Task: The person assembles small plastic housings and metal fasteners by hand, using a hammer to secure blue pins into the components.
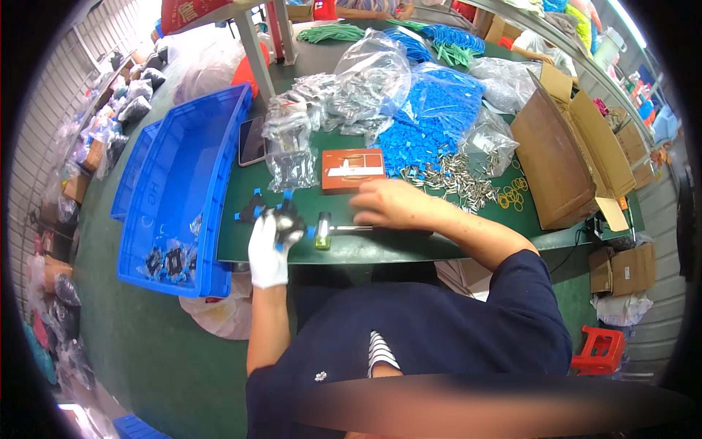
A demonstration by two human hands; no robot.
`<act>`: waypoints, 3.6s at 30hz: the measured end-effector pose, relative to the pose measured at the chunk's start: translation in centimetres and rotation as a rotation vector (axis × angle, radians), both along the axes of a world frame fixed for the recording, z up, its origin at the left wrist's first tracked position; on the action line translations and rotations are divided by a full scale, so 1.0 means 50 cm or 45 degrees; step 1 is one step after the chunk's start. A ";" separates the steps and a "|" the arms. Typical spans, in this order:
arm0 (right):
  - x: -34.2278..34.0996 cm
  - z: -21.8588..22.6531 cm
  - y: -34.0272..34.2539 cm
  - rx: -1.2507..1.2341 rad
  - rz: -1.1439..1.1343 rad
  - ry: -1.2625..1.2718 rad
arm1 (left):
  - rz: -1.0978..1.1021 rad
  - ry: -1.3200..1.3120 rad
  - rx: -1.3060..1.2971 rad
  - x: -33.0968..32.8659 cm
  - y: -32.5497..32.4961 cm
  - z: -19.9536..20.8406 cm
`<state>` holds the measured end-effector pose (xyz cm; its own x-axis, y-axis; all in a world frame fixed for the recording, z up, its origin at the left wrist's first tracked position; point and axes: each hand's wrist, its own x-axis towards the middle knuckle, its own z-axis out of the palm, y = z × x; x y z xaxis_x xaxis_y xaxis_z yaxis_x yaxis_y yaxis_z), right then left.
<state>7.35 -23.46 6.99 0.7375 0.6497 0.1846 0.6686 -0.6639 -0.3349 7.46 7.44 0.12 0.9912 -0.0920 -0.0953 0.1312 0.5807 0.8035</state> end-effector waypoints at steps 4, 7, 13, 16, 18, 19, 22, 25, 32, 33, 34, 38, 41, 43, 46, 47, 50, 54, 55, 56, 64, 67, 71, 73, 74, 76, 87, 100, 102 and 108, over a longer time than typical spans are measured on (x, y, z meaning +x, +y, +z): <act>0.097 0.046 -0.073 0.010 -0.330 -0.047 | 0.256 0.005 0.284 -0.101 0.062 -0.022; 0.202 0.038 -0.149 0.060 -0.450 -0.227 | 0.462 -0.055 0.650 -0.154 0.113 -0.082; 0.442 -0.010 -0.207 0.149 -0.714 -0.383 | 0.688 0.322 0.284 -0.191 0.144 -0.075; 0.523 -0.037 -0.201 -0.090 -0.936 -0.362 | 0.736 0.306 0.320 -0.199 0.137 -0.063; 0.554 -0.058 -0.192 -0.213 -1.128 -0.394 | 0.765 0.322 0.357 -0.200 0.139 -0.066; 0.569 -0.062 -0.194 -0.215 -1.113 -0.387 | 0.739 0.301 0.373 -0.200 0.143 -0.072; 0.586 -0.076 -0.221 -0.336 -1.080 -0.004 | 0.716 0.333 0.245 -0.193 0.138 -0.044; 0.573 -0.087 -0.232 -0.036 -0.939 -0.213 | 0.703 0.299 0.236 -0.196 0.151 -0.066; 0.533 -0.079 -0.271 0.096 -0.889 -0.330 | 0.633 0.304 0.250 -0.165 0.146 -0.056; 0.542 -0.087 -0.273 0.114 -0.897 -0.466 | 0.613 0.281 0.231 -0.164 0.148 -0.057; 0.556 -0.094 -0.272 0.117 -0.893 -0.465 | 0.592 0.256 0.212 -0.164 0.150 -0.059; 0.595 -0.104 -0.235 0.022 -0.989 -0.588 | 0.575 0.261 0.230 -0.176 0.148 -0.052; 0.623 -0.100 -0.238 -0.164 -1.074 -0.386 | 0.564 0.217 0.187 -0.181 0.148 -0.052; 0.629 -0.096 -0.243 -0.312 -1.086 -0.190 | 0.568 0.166 0.204 -0.184 0.156 -0.061; 0.609 -0.093 -0.253 -0.188 -1.030 -0.242 | 0.599 0.235 0.197 -0.188 0.156 -0.058; 0.595 -0.089 -0.261 -0.004 -0.996 -0.298 | 0.596 0.233 0.194 -0.185 0.157 -0.058; 0.534 -0.072 -0.228 0.328 -0.910 -0.413 | 0.628 0.231 0.167 -0.181 0.165 -0.060; 0.382 0.021 0.013 0.769 -0.381 -0.325 | 0.712 0.287 0.130 -0.159 0.179 -0.039; 0.351 0.031 0.081 0.533 -0.207 -0.537 | 0.761 0.304 0.111 -0.150 0.180 -0.031; 0.324 0.045 0.139 0.295 -0.034 -0.741 | 0.808 0.319 0.097 -0.138 0.181 -0.012; 0.241 0.030 0.330 -0.432 0.740 -0.680 | 0.662 0.074 -0.133 -0.041 0.180 0.114; 0.243 0.026 0.317 -0.442 0.753 -0.618 | 0.578 -0.024 0.201 0.021 0.155 0.122; 0.231 0.019 0.296 -0.303 0.664 -0.505 | 0.342 -0.165 0.440 0.091 0.153 0.087; 0.218 0.019 0.277 -0.238 0.652 -0.516 | 0.322 -0.163 0.587 0.117 0.152 0.070; 0.210 0.019 0.267 -0.171 0.643 -0.524 | 0.350 -0.142 0.674 0.121 0.148 0.066; 0.189 0.039 0.245 -0.143 0.607 -0.475 | 0.342 -0.163 0.791 0.125 0.136 0.069; 0.128 0.047 0.134 -0.104 0.381 -0.421 | 0.251 -0.196 1.568 0.144 0.110 0.041; 0.120 0.058 0.082 -0.023 0.276 -0.494 | 0.366 -0.311 2.342 0.142 0.093 0.063; 0.126 0.062 0.080 -0.032 0.264 -0.507 | 0.373 -0.371 2.363 0.145 0.094 0.070; 0.209 0.010 0.075 -0.117 0.014 -0.337 | 0.697 -0.479 2.235 0.123 0.088 0.076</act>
<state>17.81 -19.69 7.50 0.6641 0.6804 0.3098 0.7323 -0.6755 -0.0862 13.61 11.81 3.93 0.8622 0.1491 0.4841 -0.0615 -0.9178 0.3923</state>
